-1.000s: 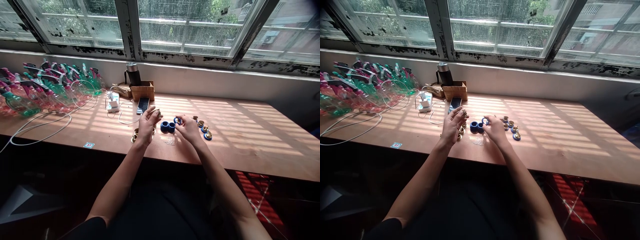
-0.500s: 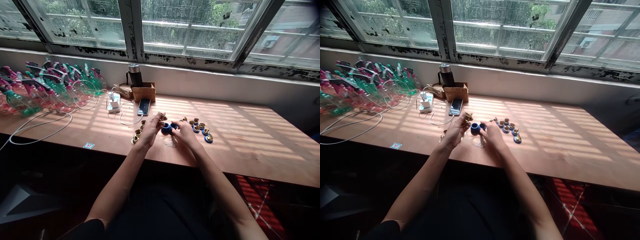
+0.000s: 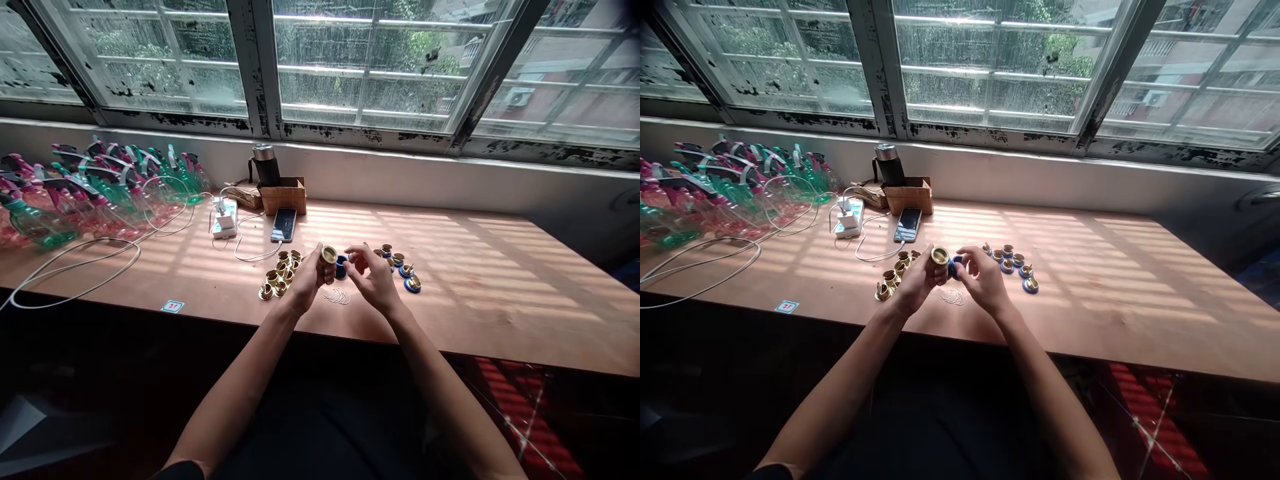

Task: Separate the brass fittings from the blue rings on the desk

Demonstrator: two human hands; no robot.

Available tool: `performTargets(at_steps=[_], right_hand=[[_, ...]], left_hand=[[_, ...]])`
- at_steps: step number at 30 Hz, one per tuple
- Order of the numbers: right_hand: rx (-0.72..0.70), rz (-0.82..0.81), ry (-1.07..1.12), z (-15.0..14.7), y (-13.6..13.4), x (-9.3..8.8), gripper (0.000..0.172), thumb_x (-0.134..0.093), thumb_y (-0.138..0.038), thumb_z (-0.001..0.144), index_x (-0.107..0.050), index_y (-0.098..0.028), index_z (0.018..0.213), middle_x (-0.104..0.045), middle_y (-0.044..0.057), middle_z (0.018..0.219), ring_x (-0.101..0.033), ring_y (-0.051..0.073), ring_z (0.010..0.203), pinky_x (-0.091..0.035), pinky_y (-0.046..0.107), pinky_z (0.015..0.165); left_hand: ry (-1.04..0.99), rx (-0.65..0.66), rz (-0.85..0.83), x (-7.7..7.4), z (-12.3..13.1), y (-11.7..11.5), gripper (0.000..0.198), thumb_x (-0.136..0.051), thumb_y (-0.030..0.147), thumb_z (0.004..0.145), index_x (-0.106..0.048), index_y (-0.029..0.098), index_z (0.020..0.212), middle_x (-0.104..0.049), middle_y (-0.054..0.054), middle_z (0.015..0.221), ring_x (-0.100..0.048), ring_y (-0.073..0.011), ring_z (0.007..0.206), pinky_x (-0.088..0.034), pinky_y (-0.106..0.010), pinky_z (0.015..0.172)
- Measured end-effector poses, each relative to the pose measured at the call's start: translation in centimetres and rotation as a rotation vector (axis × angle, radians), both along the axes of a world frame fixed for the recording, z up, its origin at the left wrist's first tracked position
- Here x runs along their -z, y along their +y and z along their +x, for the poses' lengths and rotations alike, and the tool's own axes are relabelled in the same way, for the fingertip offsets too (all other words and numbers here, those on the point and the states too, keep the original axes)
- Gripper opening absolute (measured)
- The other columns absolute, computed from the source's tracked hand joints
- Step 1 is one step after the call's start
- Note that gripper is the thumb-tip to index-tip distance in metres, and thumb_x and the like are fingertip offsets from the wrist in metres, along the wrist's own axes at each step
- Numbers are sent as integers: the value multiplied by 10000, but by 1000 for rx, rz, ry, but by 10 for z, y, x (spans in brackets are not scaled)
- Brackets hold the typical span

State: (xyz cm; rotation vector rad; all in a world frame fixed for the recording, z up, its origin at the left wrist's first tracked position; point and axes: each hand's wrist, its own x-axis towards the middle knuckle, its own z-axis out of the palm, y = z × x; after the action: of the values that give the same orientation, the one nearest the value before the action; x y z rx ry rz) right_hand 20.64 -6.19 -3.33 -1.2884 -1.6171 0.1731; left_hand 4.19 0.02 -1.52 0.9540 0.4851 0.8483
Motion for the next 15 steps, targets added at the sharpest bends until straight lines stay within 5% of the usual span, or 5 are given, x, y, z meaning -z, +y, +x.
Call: performTargets(at_steps=[7, 15], right_hand=[[-104, 57, -179, -4, -28, 6, 132, -618, -247, 997, -623, -251, 1129, -693, 51, 975, -615, 196, 793, -505, 330, 711], [-159, -122, -204, 3, -33, 10, 92, -601, -309, 1038, -601, -231, 989, -673, 34, 843, -612, 186, 724, -445, 300, 668]], left_hand=[[249, 7, 218, 12, 8, -8, 625, -619, 750, 873, -540, 164, 672, -470, 17, 593, -393, -86, 517, -281, -235, 502], [360, 42, 288, 18, 11, -11, 509, -589, 674, 919, -520, 187, 790, -498, 26, 652, -431, -96, 531, -315, -226, 491]])
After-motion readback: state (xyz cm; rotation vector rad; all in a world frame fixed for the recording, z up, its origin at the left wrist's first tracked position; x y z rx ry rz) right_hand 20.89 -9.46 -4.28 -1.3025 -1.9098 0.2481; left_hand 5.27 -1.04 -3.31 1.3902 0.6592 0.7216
